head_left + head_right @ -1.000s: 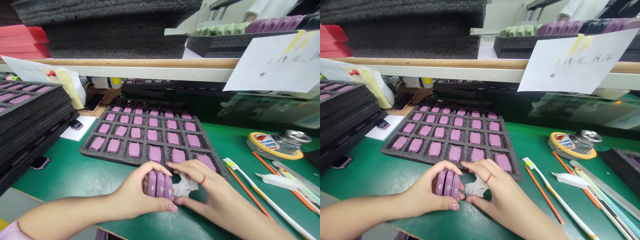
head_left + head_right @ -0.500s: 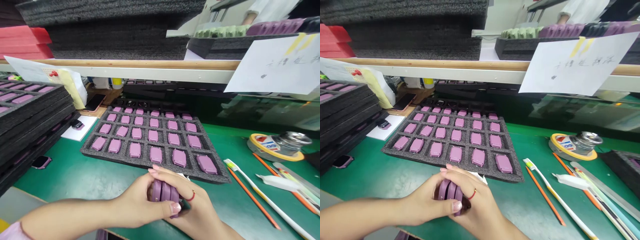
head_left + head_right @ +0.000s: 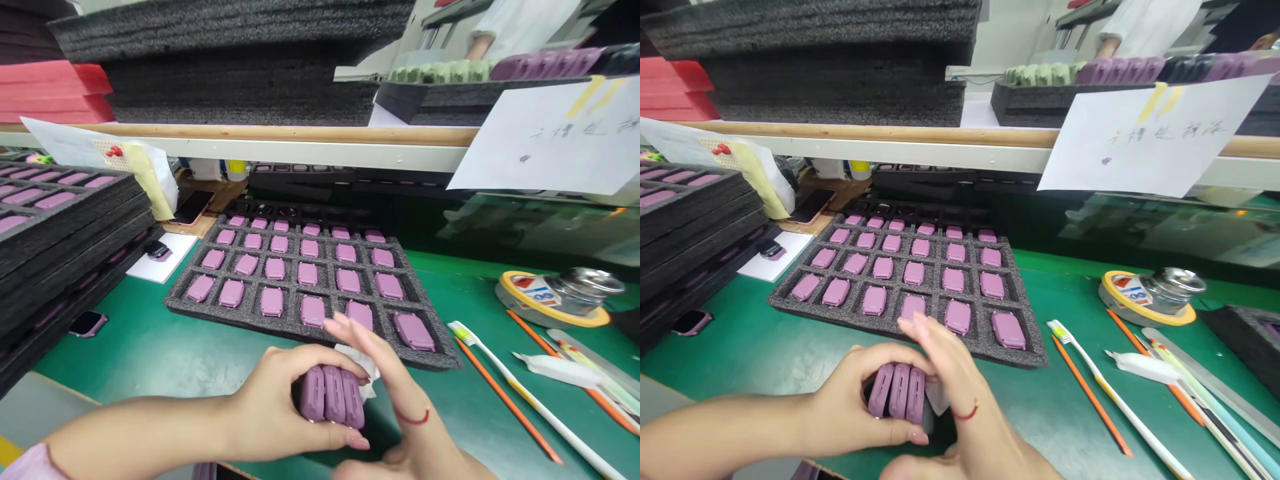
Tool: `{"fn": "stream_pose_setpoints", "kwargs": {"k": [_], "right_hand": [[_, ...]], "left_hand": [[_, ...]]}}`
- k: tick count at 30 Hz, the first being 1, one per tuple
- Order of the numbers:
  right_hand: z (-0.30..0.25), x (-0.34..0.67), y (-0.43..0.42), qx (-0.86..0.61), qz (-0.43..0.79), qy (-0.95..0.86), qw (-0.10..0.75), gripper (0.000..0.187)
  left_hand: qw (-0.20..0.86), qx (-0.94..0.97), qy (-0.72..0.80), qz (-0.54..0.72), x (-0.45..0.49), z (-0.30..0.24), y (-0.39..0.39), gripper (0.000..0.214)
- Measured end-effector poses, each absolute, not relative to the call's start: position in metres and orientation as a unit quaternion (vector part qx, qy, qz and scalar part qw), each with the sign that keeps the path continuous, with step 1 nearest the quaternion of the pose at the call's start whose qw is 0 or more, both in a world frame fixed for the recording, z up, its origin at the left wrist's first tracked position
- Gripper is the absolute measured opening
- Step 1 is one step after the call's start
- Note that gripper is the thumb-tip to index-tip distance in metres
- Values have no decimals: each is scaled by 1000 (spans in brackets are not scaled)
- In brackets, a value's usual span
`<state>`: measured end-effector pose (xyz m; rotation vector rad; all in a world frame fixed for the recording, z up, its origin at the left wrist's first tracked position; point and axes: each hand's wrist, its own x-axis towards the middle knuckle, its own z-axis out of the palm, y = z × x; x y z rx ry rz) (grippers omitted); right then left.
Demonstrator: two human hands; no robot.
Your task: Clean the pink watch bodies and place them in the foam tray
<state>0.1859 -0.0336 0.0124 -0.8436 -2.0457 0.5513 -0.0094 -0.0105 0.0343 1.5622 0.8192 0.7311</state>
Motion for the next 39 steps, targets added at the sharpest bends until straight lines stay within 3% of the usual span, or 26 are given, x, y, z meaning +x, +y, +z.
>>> {"fn": "stream_pose_setpoints", "kwargs": {"k": [4,7,14,22,24,28,29,31,35,39], "right_hand": [[7,189,-25,-379,376,-683,499,64],[2,184,-18,-374,498,-590,514,59],[9,170,-20,-355,662,-513,415,73],[13,157,-29,-388,590,-555,439,104],[11,157,-31,-391,554,-572,461,103],[11,163,-32,-399,402,-661,492,104],[11,165,-32,-399,353,-689,492,103],[11,167,-32,-392,267,-744,472,98],[11,170,-29,-356,189,-820,406,84],[22,177,-25,-383,232,-784,431,66]], "left_hand": [[546,686,347,334,-12,39,-8,42],[539,686,341,352,-12,38,-8,42],[506,705,306,391,-12,34,-10,39],[512,718,264,392,-10,28,-11,27],[513,719,288,370,-10,26,-11,47],[592,658,333,325,-11,25,-12,137],[636,625,325,314,-10,25,-12,148],[724,551,294,293,-8,25,-10,138],[819,421,285,265,-1,24,-7,70],[857,342,281,264,2,22,-5,60]]}}
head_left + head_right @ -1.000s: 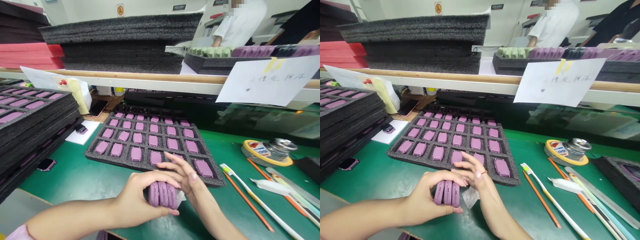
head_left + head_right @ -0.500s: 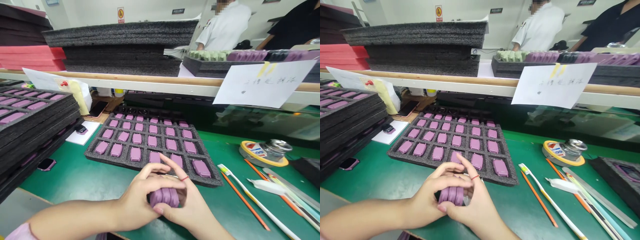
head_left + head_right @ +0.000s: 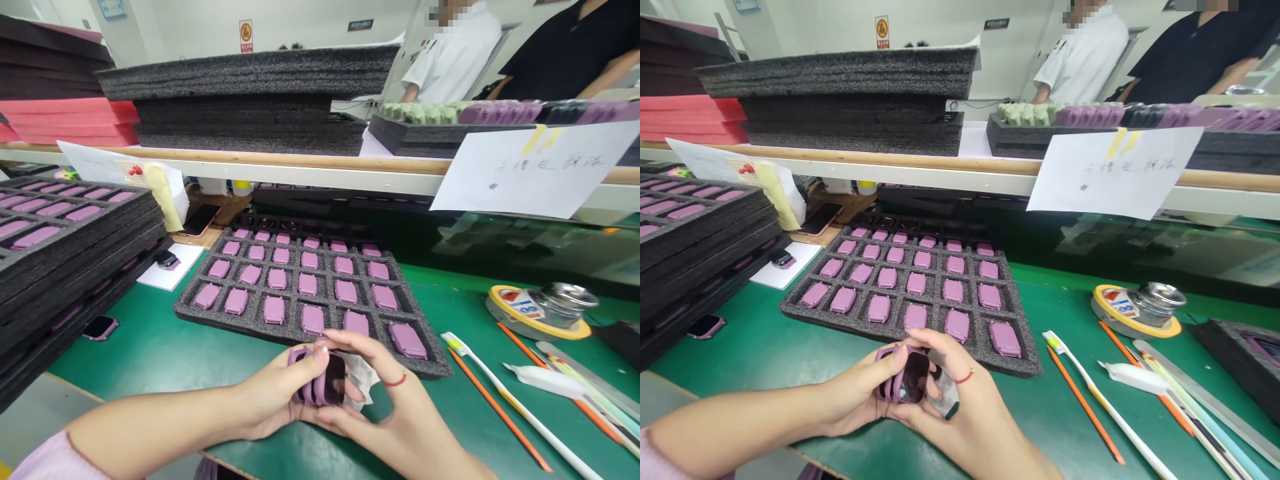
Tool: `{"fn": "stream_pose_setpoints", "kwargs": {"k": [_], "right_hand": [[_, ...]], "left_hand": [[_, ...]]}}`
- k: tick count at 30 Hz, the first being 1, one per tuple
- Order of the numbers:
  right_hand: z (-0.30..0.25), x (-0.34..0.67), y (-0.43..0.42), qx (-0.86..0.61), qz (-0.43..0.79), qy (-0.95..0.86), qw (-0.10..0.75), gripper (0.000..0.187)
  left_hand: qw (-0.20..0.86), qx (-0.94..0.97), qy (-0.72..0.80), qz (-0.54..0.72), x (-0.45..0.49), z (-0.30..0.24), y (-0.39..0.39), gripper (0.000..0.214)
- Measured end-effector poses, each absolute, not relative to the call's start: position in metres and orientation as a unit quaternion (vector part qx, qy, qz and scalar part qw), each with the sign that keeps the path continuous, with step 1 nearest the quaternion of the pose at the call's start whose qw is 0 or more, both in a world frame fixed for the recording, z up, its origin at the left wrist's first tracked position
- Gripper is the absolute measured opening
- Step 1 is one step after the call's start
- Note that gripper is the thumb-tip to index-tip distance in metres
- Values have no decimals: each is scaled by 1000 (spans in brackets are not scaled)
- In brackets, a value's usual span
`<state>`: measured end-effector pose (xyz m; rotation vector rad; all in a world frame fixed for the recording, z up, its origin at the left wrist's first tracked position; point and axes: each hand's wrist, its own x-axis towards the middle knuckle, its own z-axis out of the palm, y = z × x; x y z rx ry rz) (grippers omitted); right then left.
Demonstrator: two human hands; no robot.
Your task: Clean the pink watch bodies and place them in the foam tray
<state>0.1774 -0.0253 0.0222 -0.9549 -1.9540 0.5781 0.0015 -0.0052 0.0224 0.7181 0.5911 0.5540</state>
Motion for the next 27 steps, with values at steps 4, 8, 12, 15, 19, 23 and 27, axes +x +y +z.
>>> {"fn": "stream_pose_setpoints", "kwargs": {"k": [4,8,12,15,19,23,27], "right_hand": [[35,184,-24,-376,287,-759,447,16],[38,183,-23,-375,293,-745,468,11],[39,187,-21,-404,252,-679,559,16],[40,193,-22,-414,282,-605,618,20],[40,193,-28,-373,209,-712,557,19],[35,186,-29,-335,90,-822,452,19],[34,185,-27,-329,96,-819,460,7]], "left_hand": [[856,335,275,282,0,19,-5,56],[873,313,242,285,-1,17,-4,50],[901,283,201,262,-2,18,-3,48],[918,262,172,244,-4,19,-3,51],[928,232,173,236,-4,19,-4,50],[916,233,214,247,-3,22,-4,48],[923,214,212,238,-2,24,-4,44]]}}
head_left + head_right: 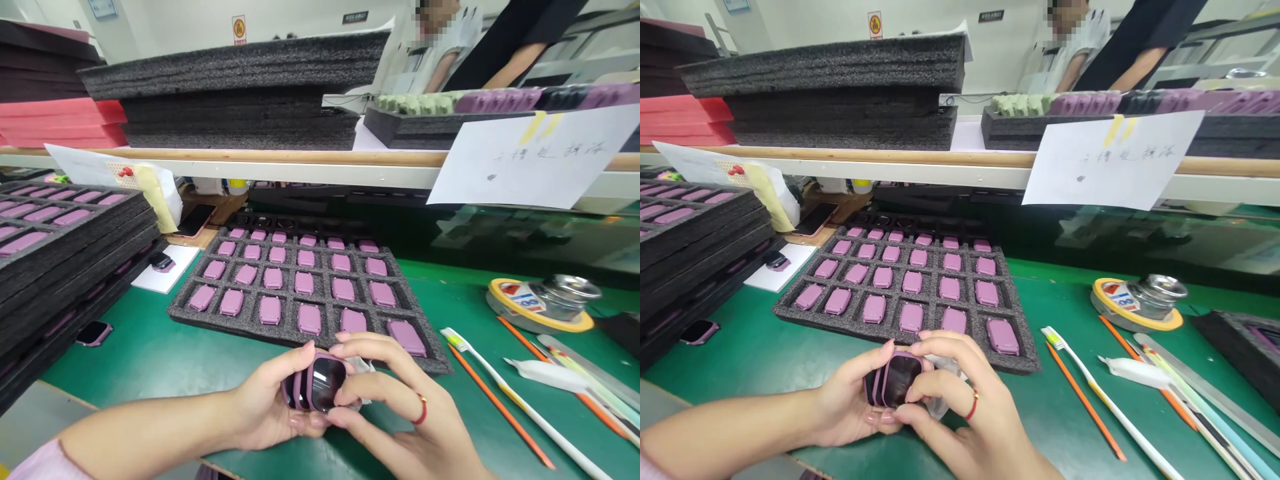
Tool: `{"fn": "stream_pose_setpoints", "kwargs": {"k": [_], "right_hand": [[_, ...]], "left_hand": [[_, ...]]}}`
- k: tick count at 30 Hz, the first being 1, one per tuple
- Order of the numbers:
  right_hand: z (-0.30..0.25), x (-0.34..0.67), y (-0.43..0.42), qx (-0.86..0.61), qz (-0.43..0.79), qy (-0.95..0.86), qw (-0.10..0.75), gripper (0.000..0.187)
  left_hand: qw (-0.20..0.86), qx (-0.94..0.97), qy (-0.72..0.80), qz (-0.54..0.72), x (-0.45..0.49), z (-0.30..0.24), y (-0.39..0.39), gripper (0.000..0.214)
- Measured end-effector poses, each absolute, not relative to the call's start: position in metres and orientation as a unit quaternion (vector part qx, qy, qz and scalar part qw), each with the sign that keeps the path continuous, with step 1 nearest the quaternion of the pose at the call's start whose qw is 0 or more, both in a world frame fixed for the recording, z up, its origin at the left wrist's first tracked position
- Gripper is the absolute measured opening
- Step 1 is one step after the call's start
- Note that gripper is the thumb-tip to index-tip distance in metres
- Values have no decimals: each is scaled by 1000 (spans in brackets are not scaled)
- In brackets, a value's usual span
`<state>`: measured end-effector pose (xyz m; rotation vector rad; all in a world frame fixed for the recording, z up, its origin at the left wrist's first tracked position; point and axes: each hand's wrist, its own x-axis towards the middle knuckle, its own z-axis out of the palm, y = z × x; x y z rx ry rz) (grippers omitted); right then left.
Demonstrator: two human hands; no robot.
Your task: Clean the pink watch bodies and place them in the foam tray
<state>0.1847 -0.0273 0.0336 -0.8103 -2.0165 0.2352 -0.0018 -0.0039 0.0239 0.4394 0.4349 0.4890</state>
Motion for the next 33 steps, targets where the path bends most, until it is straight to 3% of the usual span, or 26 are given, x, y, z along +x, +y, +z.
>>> {"fn": "stream_pose_setpoints", "kwargs": {"k": [5,8,13,17,21,24,30,33], "right_hand": [[37,186,-27,-317,92,-820,468,6],[37,186,-27,-309,111,-833,444,18],[37,182,-27,-325,130,-818,457,6],[39,186,-25,-381,178,-725,546,13],[39,196,-17,-444,299,-515,670,23],[38,199,-13,-451,335,-442,700,19],[37,201,-27,-461,218,-544,667,13],[35,203,-34,-429,113,-668,598,24]], "left_hand": [[922,221,230,221,-1,23,-7,51],[911,236,250,228,-1,23,-7,55],[905,196,265,269,1,21,-6,43],[905,209,258,265,1,20,-7,43],[914,218,236,247,-1,23,-8,47],[917,208,229,252,-2,25,-6,43],[919,216,217,250,-3,24,-5,49],[919,222,212,248,-3,22,-5,50]]}}
